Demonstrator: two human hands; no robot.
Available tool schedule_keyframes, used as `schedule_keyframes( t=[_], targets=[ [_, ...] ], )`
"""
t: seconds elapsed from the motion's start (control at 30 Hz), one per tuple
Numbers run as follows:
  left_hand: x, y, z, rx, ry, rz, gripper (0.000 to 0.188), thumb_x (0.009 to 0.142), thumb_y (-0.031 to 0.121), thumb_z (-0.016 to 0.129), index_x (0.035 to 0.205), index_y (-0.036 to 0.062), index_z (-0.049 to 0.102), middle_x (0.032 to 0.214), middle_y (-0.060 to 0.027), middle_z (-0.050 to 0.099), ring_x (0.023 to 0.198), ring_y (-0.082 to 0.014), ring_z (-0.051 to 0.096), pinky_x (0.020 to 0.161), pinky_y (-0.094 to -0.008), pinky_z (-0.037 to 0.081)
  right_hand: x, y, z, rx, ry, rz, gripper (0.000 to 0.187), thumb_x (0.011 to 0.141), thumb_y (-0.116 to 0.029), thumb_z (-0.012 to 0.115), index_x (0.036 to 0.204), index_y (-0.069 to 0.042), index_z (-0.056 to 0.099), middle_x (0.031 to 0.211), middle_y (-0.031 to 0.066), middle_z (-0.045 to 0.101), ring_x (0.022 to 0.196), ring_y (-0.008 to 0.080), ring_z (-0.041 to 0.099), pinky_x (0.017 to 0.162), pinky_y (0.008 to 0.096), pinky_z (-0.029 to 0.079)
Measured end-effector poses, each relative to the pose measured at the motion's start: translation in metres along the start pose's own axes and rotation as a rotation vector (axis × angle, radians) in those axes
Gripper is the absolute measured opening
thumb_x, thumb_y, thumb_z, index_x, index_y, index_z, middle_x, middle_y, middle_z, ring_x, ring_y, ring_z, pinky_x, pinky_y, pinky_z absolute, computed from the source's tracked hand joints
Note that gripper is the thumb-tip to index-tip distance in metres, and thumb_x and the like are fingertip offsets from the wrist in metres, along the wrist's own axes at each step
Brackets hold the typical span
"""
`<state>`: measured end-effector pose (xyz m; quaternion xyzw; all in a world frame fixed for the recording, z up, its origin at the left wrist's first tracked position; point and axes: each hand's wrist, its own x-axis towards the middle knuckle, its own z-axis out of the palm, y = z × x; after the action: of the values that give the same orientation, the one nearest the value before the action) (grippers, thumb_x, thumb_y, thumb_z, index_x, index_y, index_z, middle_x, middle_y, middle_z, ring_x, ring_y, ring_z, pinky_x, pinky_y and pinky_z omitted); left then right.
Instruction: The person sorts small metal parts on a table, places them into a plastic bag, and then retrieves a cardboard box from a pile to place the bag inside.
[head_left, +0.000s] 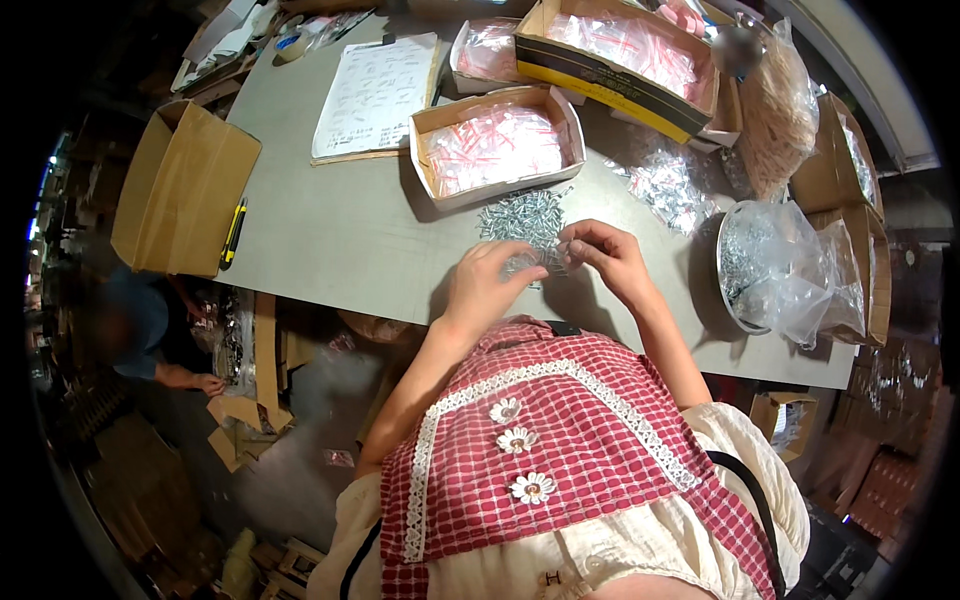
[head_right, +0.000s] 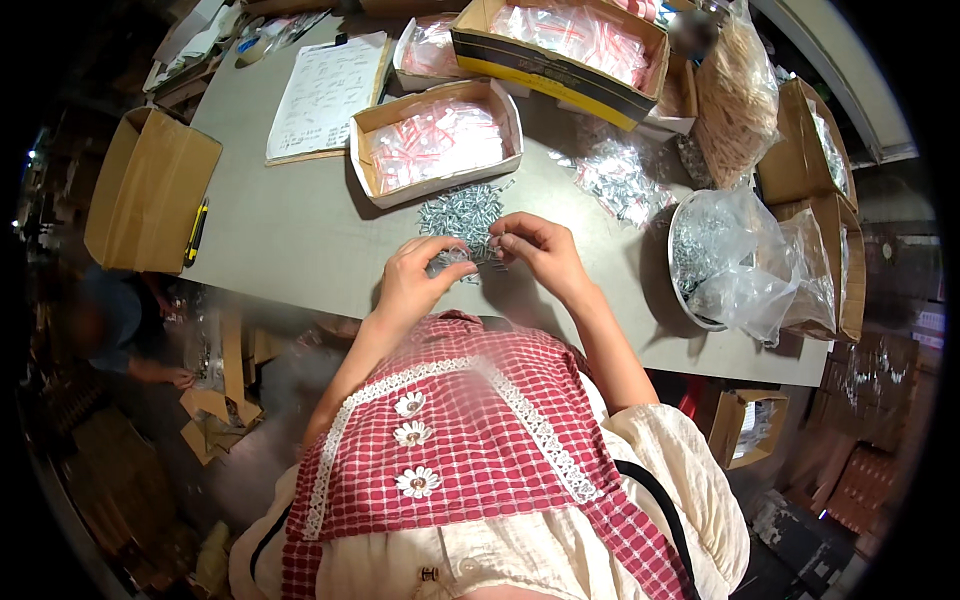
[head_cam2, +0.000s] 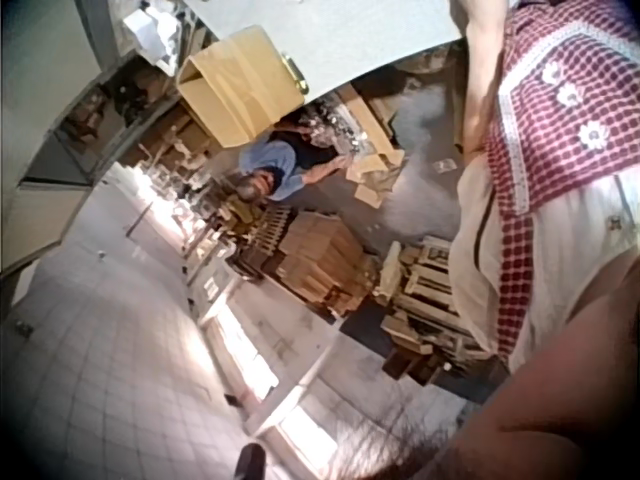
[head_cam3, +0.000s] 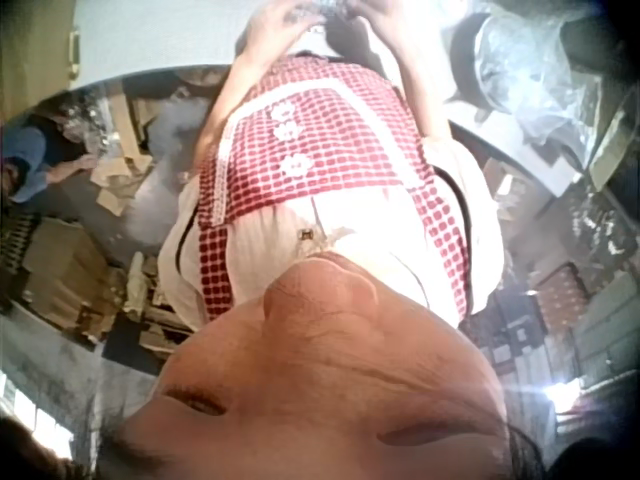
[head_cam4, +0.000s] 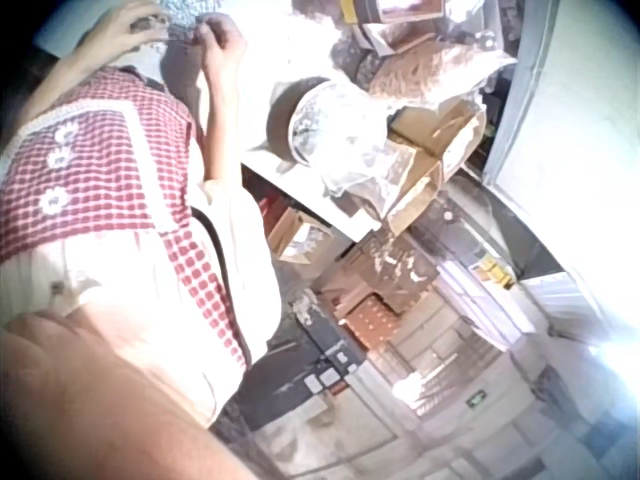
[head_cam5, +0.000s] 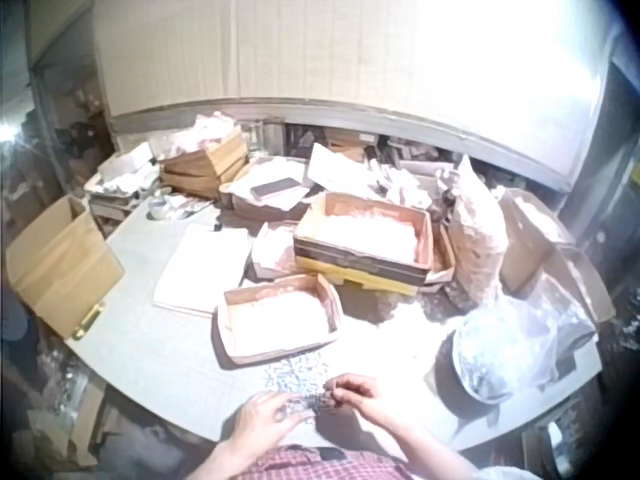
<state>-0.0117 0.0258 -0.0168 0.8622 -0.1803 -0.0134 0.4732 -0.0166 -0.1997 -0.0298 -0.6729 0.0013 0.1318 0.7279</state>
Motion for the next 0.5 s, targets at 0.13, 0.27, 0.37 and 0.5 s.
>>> schedule_keyframes(
  t=[0.13, 0.27, 0.37, 0.5],
  targets=[
    [0.000, 0.002, -0.001, -0.066, 0.009, 0.076, 0.033, 0.074, 0.021, 0.081, 0.102, 0.0058, 0.070, 0.096, -0.0106, 0.070, 0.090, -0.0275, 0.065, 0.077, -0.0357, 0.051, -0.015, -0.053, 0.024, -0.475, -0.110, -0.155, 0.017, 0.090, -0.001, 0.060, 0.107, 0.001, 0.064, 0.092, 0.0100, 0.068, 0.076, 0.0152, 0.064, 0.069, 0.0279, 0.052],
    [0.002, 0.002, -0.001, -0.070, 0.037, 0.139, 0.035, 0.072, 0.015, 0.080, 0.103, 0.0032, 0.069, 0.099, -0.0119, 0.070, 0.093, -0.0286, 0.066, 0.081, -0.0368, 0.051, -0.014, -0.065, 0.032, -0.863, -0.135, -0.506, 0.028, 0.084, 0.004, 0.060, 0.112, -0.002, 0.060, 0.096, 0.0166, 0.066, 0.085, 0.0309, 0.066, 0.075, 0.0368, 0.054],
    [0.002, 0.000, -0.001, -0.059, 0.045, 0.167, 0.036, 0.071, 0.013, 0.080, 0.103, 0.0021, 0.068, 0.100, -0.0129, 0.069, 0.094, -0.0297, 0.065, 0.082, -0.0378, 0.052, -0.015, -0.069, 0.036, -0.948, -0.160, -0.457, 0.029, 0.084, 0.003, 0.058, 0.113, -0.003, 0.058, 0.098, 0.0183, 0.065, 0.091, 0.0374, 0.064, 0.079, 0.0414, 0.053],
    [0.002, -0.001, 0.001, -0.067, 0.033, 0.189, 0.036, 0.071, 0.012, 0.080, 0.103, 0.0018, 0.068, 0.100, -0.0137, 0.069, 0.095, -0.0307, 0.065, 0.082, -0.0385, 0.052, -0.014, -0.074, 0.043, -0.951, -0.129, -0.558, 0.031, 0.078, 0.003, 0.060, 0.108, -0.002, 0.059, 0.096, 0.0151, 0.065, 0.086, 0.0349, 0.064, 0.074, 0.0413, 0.054]
  ],
)
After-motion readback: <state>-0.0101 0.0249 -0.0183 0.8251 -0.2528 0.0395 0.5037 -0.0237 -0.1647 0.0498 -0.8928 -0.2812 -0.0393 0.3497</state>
